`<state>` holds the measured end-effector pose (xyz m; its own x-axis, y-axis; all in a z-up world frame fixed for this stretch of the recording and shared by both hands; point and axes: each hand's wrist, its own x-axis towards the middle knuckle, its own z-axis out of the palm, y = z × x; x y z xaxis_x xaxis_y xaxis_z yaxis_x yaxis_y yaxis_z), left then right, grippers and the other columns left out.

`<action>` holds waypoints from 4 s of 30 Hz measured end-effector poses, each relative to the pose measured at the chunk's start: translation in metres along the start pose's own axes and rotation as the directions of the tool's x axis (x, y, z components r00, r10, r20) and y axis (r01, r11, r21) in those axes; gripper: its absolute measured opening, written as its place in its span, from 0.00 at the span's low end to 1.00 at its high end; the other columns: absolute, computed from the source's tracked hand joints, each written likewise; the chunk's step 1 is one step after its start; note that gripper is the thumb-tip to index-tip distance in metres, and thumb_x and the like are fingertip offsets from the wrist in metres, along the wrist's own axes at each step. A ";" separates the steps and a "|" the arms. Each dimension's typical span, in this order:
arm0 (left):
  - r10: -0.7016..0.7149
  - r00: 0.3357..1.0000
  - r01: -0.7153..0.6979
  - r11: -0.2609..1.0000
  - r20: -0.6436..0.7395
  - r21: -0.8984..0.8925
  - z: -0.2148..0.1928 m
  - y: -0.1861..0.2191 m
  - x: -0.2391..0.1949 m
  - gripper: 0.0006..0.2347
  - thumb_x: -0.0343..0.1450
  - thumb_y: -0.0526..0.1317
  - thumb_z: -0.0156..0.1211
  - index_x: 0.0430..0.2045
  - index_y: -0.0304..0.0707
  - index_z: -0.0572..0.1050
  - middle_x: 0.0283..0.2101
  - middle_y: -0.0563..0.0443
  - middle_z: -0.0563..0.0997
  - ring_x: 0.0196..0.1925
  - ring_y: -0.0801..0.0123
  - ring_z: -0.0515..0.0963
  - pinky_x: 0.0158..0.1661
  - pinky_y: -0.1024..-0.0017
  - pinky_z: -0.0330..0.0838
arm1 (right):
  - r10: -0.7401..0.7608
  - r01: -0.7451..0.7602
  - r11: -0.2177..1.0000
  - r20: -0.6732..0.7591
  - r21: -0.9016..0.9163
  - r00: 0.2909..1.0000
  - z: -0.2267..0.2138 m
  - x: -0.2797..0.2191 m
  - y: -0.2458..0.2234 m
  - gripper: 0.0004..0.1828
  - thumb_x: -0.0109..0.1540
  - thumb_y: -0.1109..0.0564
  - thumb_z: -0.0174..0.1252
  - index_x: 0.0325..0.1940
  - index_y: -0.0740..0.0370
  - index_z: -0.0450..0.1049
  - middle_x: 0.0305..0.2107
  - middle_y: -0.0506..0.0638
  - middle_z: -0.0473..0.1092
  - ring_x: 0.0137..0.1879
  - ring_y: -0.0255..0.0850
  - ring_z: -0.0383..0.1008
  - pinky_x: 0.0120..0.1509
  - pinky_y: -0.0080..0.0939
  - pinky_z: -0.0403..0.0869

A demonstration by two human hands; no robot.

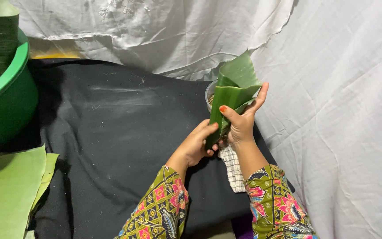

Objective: Cleaning a banana leaf with a cloth and folding it into a cone shape.

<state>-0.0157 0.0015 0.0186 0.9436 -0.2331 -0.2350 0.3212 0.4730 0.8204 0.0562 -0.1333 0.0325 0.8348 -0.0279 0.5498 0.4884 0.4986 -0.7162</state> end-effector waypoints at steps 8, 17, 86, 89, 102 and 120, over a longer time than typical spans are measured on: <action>-0.092 0.995 0.087 0.989 -0.036 -0.122 0.005 0.005 -0.007 0.22 0.73 0.60 0.55 0.54 0.49 0.66 0.35 0.32 0.77 0.25 0.68 0.73 0.19 0.86 0.56 | 0.157 -0.106 0.944 -0.143 0.313 0.977 0.011 0.006 -0.012 0.39 0.63 0.38 0.55 0.77 0.37 0.50 0.65 0.47 0.65 0.67 0.46 0.70 0.73 0.54 0.72; -0.105 0.993 0.097 0.987 -0.062 -0.124 0.014 0.011 -0.012 0.19 0.72 0.58 0.59 0.48 0.48 0.70 0.33 0.38 0.76 0.25 0.64 0.76 0.19 0.83 0.61 | 0.268 -0.183 0.883 -0.144 0.432 0.953 0.005 0.015 -0.023 0.31 0.64 0.27 0.43 0.63 0.40 0.72 0.53 0.47 0.74 0.60 0.46 0.75 0.70 0.52 0.73; 0.589 0.634 0.139 0.552 -0.502 0.822 -0.287 0.311 -0.262 0.24 0.72 0.59 0.46 0.48 0.44 0.80 0.48 0.44 0.83 0.59 0.53 0.78 0.60 0.60 0.67 | 0.480 -0.478 0.644 0.171 0.598 0.860 0.491 -0.003 0.026 0.26 0.60 0.32 0.56 0.48 0.53 0.78 0.44 0.53 0.78 0.52 0.51 0.80 0.65 0.55 0.75; 0.607 0.613 0.142 0.544 -0.505 0.827 -0.297 0.306 -0.255 0.19 0.72 0.53 0.48 0.49 0.48 0.80 0.47 0.46 0.84 0.58 0.54 0.79 0.59 0.60 0.68 | 0.484 -0.469 0.673 0.139 0.572 0.864 0.484 -0.002 0.063 0.24 0.62 0.33 0.55 0.51 0.49 0.79 0.46 0.52 0.78 0.51 0.52 0.81 0.63 0.57 0.77; 0.832 0.473 -0.136 0.396 -0.291 0.908 -0.270 0.296 -0.279 0.24 0.75 0.45 0.47 0.68 0.34 0.62 0.63 0.22 0.69 0.71 0.37 0.62 0.70 0.51 0.53 | 0.232 -0.249 0.959 0.133 0.133 0.964 0.489 -0.035 0.088 0.30 0.72 0.63 0.50 0.78 0.62 0.50 0.72 0.76 0.39 0.80 0.64 0.34 0.81 0.60 0.42; 0.911 0.229 -0.226 0.392 -0.342 0.892 -0.288 0.285 -0.267 0.18 0.76 0.53 0.50 0.54 0.49 0.78 0.55 0.43 0.80 0.65 0.52 0.72 0.66 0.59 0.64 | 0.416 -0.425 0.793 0.121 0.437 0.901 0.461 -0.019 0.123 0.25 0.70 0.58 0.52 0.72 0.63 0.61 0.64 0.69 0.64 0.70 0.58 0.66 0.74 0.56 0.67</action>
<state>-0.1527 0.4434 0.1653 0.5360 0.6686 0.5154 -0.1585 -0.5200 0.8393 -0.0166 0.3276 0.1325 0.9249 0.2869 0.2497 -0.0780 0.7856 -0.6138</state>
